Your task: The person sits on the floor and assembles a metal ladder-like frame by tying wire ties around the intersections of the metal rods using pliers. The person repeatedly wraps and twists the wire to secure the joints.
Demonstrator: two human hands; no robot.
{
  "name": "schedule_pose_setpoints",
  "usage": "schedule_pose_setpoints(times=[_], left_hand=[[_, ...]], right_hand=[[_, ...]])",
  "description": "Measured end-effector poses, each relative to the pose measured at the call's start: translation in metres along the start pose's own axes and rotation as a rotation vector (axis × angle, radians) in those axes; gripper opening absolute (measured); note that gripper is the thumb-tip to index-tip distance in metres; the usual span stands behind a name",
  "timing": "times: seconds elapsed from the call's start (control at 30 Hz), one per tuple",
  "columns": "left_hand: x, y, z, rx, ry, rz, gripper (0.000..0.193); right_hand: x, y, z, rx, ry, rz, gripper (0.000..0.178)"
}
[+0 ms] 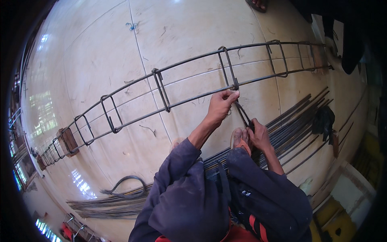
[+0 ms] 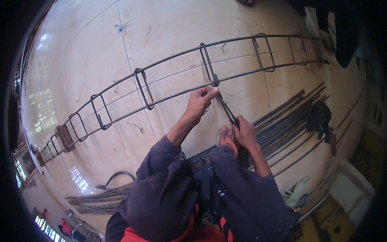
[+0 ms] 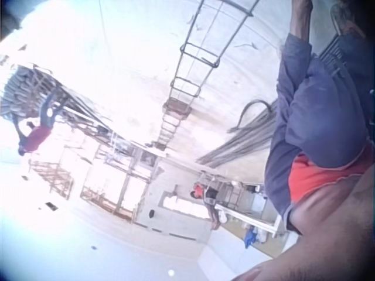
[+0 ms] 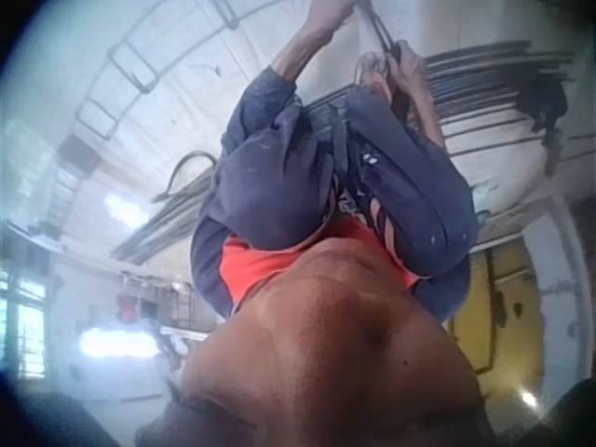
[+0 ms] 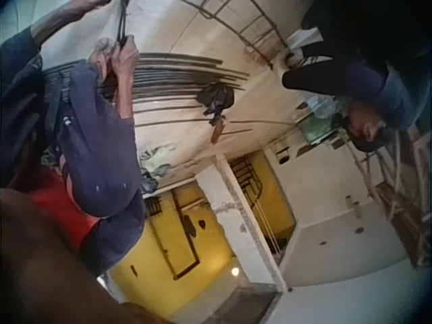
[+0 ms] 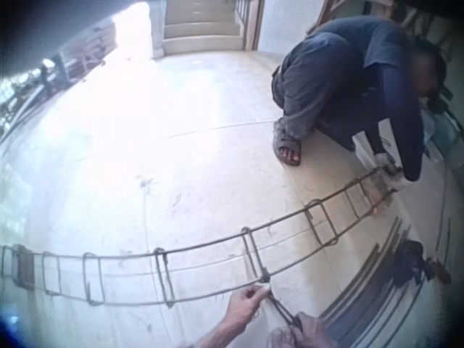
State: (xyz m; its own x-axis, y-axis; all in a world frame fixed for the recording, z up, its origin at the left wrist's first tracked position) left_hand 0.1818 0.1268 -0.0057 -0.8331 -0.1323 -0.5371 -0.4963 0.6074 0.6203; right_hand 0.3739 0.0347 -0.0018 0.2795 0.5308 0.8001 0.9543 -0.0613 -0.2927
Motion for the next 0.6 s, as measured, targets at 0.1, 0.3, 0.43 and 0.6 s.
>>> schedule_pose_setpoints(times=[0.1,0.3,0.43,0.6], left_hand=[[-0.001,-0.004,-0.002,-0.014,0.009,0.032,0.031],[0.002,-0.007,-0.008,-0.104,0.026,-0.019,0.028],[0.001,-0.005,-0.009,-0.252,0.062,0.125,0.023],[-0.004,0.004,-0.015,-0.275,0.047,0.128,0.021]], right_hand=[[-0.003,0.006,0.002,-0.011,0.001,0.1,0.023],[0.03,-0.018,-0.02,-0.18,-0.093,0.749,0.016],[0.053,-0.024,-0.025,-0.115,-0.217,0.674,0.018],[0.079,-0.037,-0.03,-0.144,-0.264,0.701,0.021]])
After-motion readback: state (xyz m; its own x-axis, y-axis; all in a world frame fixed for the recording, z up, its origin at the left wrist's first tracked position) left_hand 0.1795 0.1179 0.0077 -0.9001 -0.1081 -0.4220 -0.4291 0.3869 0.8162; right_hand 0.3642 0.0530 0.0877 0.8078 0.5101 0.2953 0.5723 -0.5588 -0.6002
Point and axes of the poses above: each hand's wrist, its own z-axis towards the middle knuckle, its own x-axis out of the back of the hand, y = z × x, the point moved 5 cm from there along z, towards the middle knuckle, and after that the axes turned 14 degrees about -z, right-handed, at the moved point
